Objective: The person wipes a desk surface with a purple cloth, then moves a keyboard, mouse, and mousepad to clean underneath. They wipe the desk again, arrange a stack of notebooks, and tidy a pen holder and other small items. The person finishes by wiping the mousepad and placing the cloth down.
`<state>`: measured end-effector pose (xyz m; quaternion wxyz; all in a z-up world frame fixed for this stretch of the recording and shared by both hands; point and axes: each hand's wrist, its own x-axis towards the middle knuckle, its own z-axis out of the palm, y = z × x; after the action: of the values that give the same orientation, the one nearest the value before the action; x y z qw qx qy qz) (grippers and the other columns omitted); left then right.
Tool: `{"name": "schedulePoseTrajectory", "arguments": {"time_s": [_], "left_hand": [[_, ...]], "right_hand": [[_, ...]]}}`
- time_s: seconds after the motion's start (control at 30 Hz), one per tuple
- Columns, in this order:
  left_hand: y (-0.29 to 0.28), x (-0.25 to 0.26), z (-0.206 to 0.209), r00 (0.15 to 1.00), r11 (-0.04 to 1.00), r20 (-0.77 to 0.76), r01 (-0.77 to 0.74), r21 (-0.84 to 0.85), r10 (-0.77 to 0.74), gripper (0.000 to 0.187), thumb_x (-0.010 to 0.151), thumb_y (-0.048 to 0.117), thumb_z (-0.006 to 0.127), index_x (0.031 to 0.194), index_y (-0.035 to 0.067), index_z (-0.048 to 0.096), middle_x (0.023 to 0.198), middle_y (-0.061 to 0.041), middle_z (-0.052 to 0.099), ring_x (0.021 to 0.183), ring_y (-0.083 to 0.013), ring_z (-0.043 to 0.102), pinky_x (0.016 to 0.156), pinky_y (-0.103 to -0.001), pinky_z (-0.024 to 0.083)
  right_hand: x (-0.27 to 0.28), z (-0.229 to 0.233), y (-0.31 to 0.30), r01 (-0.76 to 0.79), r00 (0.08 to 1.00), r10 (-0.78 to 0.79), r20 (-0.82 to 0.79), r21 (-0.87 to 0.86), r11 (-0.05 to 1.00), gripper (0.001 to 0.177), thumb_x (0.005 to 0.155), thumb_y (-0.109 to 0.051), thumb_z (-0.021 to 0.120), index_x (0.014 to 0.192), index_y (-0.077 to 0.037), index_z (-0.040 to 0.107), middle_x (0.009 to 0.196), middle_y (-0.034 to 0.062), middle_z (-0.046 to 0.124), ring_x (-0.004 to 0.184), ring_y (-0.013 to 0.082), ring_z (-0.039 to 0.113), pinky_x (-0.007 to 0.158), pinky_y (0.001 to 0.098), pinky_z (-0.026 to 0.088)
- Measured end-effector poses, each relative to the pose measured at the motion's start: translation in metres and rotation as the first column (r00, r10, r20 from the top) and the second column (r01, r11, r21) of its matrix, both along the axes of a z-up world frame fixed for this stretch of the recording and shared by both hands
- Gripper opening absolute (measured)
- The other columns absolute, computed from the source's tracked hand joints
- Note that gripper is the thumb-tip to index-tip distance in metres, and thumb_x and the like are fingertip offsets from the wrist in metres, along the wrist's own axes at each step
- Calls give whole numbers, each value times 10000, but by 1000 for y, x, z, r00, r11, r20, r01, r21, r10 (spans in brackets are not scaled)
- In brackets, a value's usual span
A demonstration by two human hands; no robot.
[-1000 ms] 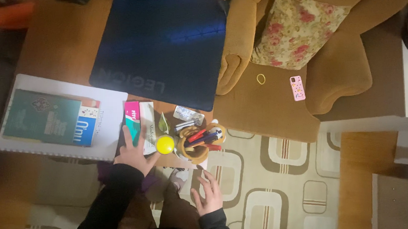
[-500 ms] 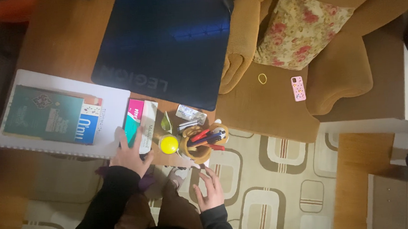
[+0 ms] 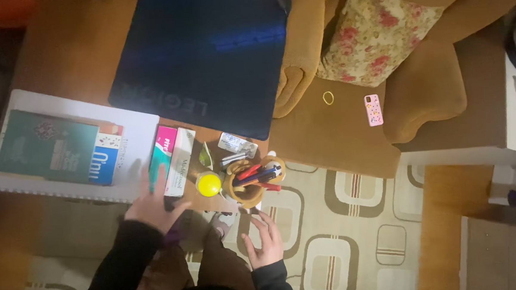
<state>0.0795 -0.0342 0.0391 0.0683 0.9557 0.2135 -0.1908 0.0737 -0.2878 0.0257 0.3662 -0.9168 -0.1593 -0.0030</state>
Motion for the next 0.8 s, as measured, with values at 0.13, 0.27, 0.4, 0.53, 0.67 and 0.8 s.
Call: {"name": "schedulePoseTrajectory", "arguments": {"time_s": [0.13,0.27,0.4,0.53,0.67,0.8], "left_hand": [[-1,-38,-1,968,989,250,25,-144,12,832,634,596,604,1252,110,332,1283,-131,363,807,-229,629,603,-266,567],[-9,-57,21,881,965,459,8,-262,117,508,658,420,655,1119,264,509,1001,9,560,692,-251,620,537,-361,518],[-13,-25,49,975,919,165,-72,-388,147,575,694,525,559,1202,278,448,1173,39,538,923,-181,614,742,-341,519],[-36,-2,30,922,939,359,-12,-344,143,701,633,571,576,1254,312,382,969,47,548,768,-164,618,656,-325,504],[-37,10,15,974,951,218,4,-309,66,728,657,547,589,1294,406,267,848,50,632,728,-271,664,686,-417,525],[-36,16,-20,995,940,93,-14,-342,49,707,670,538,533,1295,442,216,926,32,599,796,-267,656,739,-410,518]], "right_hand": [[8,29,12,88,993,-88,75,8,996,436,672,-203,705,1064,-63,574,1165,98,523,1053,220,531,877,324,447],[26,76,39,35,976,-68,208,156,987,380,649,-102,722,1001,-34,596,1069,108,559,956,225,563,835,296,458],[61,116,70,-57,971,-1,239,235,970,297,668,-33,674,956,-7,607,1015,95,597,890,215,595,788,276,470],[91,116,83,-151,954,107,279,141,978,158,773,-156,621,908,-85,659,822,53,667,698,180,637,635,266,510],[93,108,81,-231,952,204,229,99,968,279,748,-361,683,930,-149,689,795,54,690,723,204,674,649,304,537],[79,103,87,-309,924,279,260,83,948,479,623,-427,750,1002,-152,651,930,58,675,856,222,657,725,331,524]]}}
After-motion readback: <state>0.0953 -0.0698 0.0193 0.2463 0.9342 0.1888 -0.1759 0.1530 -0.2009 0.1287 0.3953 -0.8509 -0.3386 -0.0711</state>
